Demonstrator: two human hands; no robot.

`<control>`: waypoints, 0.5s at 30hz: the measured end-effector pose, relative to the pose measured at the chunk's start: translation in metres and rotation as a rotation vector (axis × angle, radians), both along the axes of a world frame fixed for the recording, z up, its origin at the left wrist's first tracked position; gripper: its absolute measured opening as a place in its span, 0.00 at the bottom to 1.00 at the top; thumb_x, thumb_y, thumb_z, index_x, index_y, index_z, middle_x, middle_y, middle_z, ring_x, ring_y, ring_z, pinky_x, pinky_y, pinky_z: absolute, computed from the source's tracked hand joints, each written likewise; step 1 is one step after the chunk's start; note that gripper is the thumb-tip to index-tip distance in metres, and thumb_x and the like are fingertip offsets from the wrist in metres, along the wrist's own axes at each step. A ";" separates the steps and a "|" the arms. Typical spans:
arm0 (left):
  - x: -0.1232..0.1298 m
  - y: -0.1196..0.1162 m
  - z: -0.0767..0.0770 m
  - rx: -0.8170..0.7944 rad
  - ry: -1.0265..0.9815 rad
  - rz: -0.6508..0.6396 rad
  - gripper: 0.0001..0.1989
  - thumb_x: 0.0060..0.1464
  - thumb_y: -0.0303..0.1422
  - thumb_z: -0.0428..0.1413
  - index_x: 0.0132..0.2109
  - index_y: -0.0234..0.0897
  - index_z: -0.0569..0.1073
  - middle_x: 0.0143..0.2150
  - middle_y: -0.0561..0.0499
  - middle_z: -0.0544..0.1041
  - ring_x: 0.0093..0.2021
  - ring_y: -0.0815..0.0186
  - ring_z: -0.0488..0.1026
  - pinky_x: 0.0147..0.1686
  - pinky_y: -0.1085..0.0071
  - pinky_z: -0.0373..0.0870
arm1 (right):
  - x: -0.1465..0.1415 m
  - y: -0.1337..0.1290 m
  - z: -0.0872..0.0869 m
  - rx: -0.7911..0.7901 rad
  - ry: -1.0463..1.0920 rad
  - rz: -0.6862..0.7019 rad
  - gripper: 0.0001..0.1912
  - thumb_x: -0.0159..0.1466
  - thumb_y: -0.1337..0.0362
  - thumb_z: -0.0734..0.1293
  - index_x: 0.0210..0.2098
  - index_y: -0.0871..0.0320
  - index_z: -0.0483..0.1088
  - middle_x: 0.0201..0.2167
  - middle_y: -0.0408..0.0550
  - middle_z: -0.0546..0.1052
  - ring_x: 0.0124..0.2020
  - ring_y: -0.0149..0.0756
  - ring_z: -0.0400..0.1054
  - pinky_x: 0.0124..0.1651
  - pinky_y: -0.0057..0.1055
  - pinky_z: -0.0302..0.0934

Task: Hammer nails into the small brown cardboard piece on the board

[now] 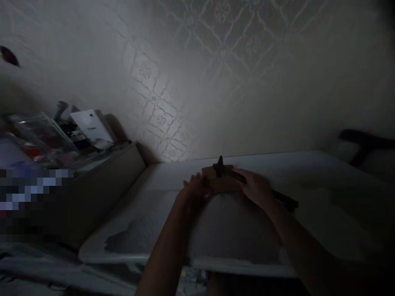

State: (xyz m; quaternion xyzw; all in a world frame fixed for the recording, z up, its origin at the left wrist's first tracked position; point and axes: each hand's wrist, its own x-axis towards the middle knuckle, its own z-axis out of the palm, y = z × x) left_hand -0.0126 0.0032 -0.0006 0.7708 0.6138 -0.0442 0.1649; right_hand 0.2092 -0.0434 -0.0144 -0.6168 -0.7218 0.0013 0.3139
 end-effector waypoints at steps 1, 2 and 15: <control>0.000 0.000 0.000 -0.003 -0.004 0.001 0.51 0.44 0.62 0.51 0.68 0.44 0.43 0.70 0.40 0.38 0.68 0.44 0.33 0.59 0.36 0.36 | 0.000 0.000 0.000 0.000 0.000 0.002 0.22 0.61 0.68 0.62 0.54 0.47 0.68 0.45 0.45 0.78 0.44 0.41 0.72 0.45 0.35 0.64; 0.000 0.000 0.000 -0.005 -0.007 -0.001 0.51 0.44 0.62 0.51 0.68 0.44 0.43 0.70 0.40 0.38 0.68 0.44 0.34 0.58 0.36 0.36 | 0.000 0.000 0.000 0.000 0.001 0.006 0.22 0.61 0.68 0.62 0.54 0.47 0.67 0.45 0.45 0.78 0.44 0.41 0.72 0.46 0.36 0.64; 0.000 0.001 -0.002 0.015 0.007 -0.016 0.50 0.46 0.61 0.50 0.68 0.41 0.43 0.70 0.38 0.39 0.68 0.43 0.35 0.58 0.35 0.38 | 0.001 0.002 -0.002 0.029 0.020 0.014 0.23 0.60 0.68 0.63 0.54 0.45 0.68 0.43 0.43 0.78 0.43 0.40 0.73 0.46 0.35 0.65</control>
